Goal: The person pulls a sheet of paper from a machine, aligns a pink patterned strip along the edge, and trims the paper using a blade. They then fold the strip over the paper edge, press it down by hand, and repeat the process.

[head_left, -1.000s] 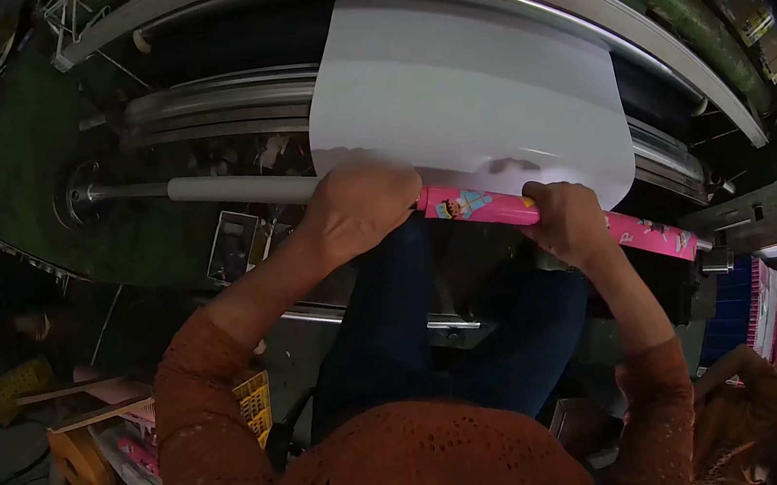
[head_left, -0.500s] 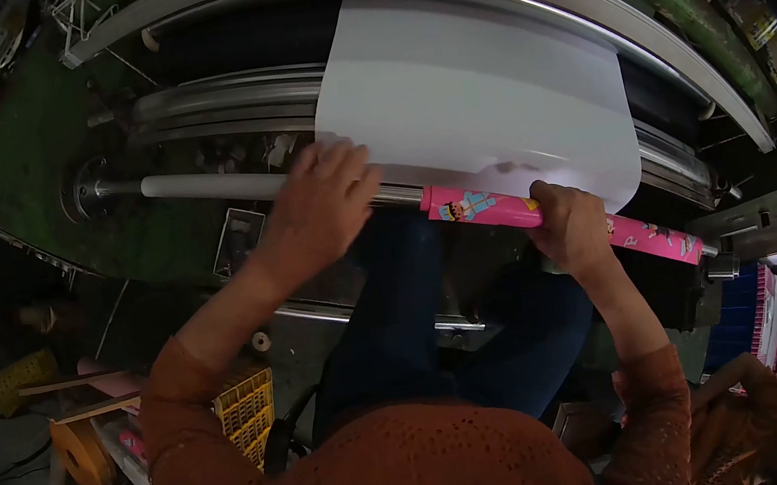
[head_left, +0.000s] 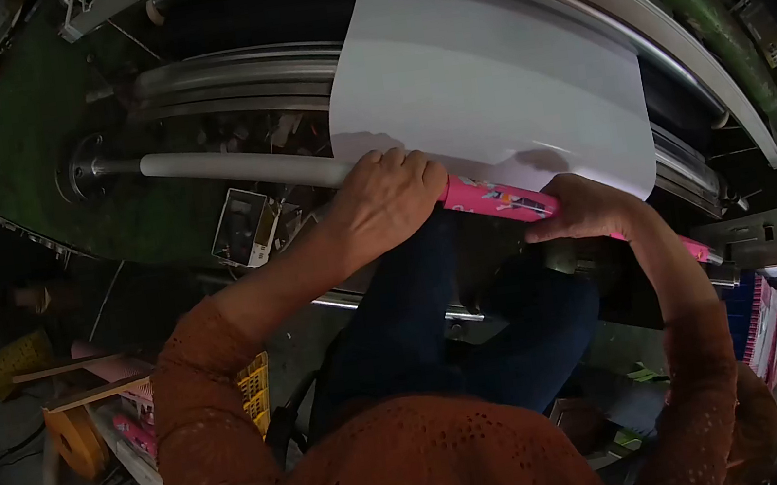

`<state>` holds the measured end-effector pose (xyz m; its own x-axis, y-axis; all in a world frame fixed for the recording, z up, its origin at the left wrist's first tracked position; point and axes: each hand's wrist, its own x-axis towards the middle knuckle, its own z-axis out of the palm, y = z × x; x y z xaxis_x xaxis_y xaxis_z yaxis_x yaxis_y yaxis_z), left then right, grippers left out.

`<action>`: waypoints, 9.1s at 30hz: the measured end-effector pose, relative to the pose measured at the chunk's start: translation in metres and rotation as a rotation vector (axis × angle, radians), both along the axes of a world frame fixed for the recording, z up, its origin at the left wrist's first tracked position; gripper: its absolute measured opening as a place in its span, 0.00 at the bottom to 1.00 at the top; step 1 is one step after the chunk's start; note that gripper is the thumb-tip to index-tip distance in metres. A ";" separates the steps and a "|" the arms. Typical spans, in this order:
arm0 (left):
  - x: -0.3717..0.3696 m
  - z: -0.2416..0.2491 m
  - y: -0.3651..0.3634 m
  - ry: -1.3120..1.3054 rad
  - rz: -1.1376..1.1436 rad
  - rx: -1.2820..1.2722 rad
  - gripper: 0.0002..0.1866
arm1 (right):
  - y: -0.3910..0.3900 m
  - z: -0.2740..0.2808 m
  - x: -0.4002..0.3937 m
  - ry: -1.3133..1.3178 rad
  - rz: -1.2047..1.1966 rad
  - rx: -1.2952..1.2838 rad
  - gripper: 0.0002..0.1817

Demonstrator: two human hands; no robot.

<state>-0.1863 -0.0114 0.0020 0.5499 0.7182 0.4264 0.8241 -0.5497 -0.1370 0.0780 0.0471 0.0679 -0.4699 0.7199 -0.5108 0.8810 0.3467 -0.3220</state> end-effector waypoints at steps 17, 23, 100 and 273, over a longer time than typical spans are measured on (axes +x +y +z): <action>0.000 -0.005 0.003 -0.070 0.000 0.042 0.04 | -0.018 -0.012 0.005 0.188 0.022 0.203 0.15; 0.000 -0.009 0.001 -0.026 0.013 0.106 0.05 | -0.030 -0.028 -0.006 0.039 -0.040 0.611 0.15; -0.024 -0.002 -0.006 -0.040 0.138 -0.100 0.13 | -0.044 -0.016 0.335 -0.086 -0.184 0.634 0.11; 0.029 -0.133 -0.073 -0.313 0.085 -0.354 0.12 | 0.170 0.127 0.050 0.831 -0.869 1.051 0.24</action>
<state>-0.1568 -0.0845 -0.1313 0.3672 0.8860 0.2831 0.8397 -0.4467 0.3089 0.1278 0.2173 0.1945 0.3697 0.7564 0.5396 0.6300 0.2228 -0.7440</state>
